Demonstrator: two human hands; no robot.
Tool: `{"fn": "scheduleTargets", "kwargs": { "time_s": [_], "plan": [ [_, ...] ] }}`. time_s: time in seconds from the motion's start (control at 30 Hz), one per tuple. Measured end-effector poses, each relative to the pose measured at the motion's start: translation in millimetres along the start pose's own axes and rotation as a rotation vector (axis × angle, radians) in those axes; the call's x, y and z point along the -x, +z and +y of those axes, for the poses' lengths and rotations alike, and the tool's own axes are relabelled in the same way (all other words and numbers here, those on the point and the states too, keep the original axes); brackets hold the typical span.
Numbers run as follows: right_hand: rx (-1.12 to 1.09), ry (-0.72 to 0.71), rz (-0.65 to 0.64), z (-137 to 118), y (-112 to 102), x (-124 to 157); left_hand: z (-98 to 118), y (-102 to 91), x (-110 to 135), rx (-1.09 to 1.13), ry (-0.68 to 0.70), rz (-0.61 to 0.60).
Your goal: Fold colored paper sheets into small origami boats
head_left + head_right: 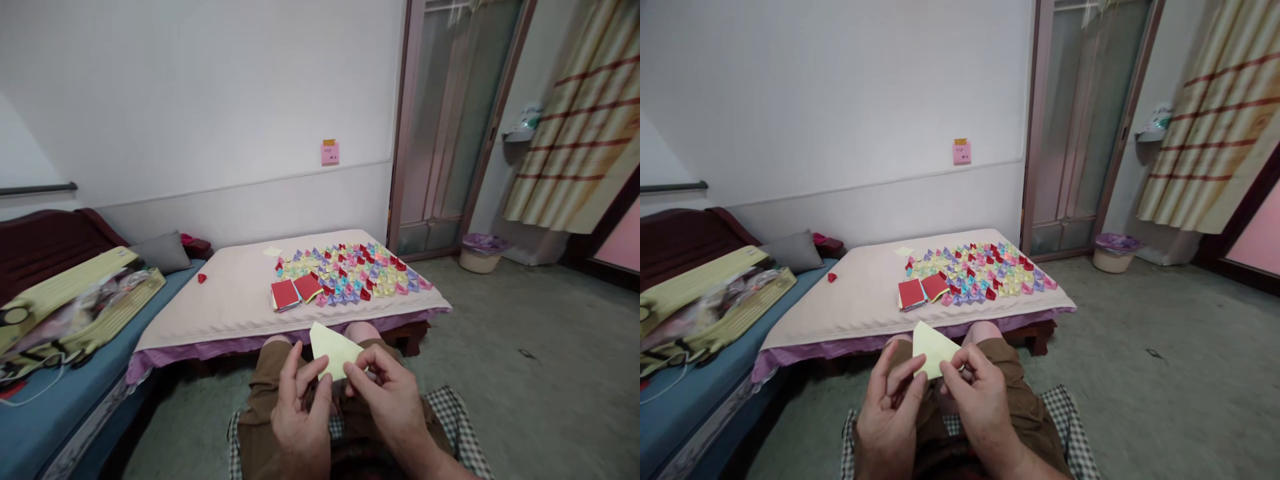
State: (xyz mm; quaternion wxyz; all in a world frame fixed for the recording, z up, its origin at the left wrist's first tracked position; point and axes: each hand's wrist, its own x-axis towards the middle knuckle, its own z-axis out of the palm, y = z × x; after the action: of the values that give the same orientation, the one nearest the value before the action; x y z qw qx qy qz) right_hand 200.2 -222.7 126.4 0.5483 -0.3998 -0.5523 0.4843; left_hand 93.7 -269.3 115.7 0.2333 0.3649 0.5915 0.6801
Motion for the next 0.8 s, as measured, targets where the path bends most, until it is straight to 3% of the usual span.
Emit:
{"fn": "scheduleTargets", "kwargs": {
  "time_s": [0.47, 0.63, 0.8],
  "plan": [
    [0.0, 0.015, -0.002, 12, 3, -4, -8, 6.0, -6, 0.113, -0.036, 0.003],
    [-0.351, 0.15, 0.015, 16, 8, -10, -9, 9.3, -14, 0.091, -0.027, 0.038],
    [-0.591, 0.24, -0.155, 20, 20, -8, -20, 10.7, -20, 0.075, -0.004, 0.027]
  ]
}}
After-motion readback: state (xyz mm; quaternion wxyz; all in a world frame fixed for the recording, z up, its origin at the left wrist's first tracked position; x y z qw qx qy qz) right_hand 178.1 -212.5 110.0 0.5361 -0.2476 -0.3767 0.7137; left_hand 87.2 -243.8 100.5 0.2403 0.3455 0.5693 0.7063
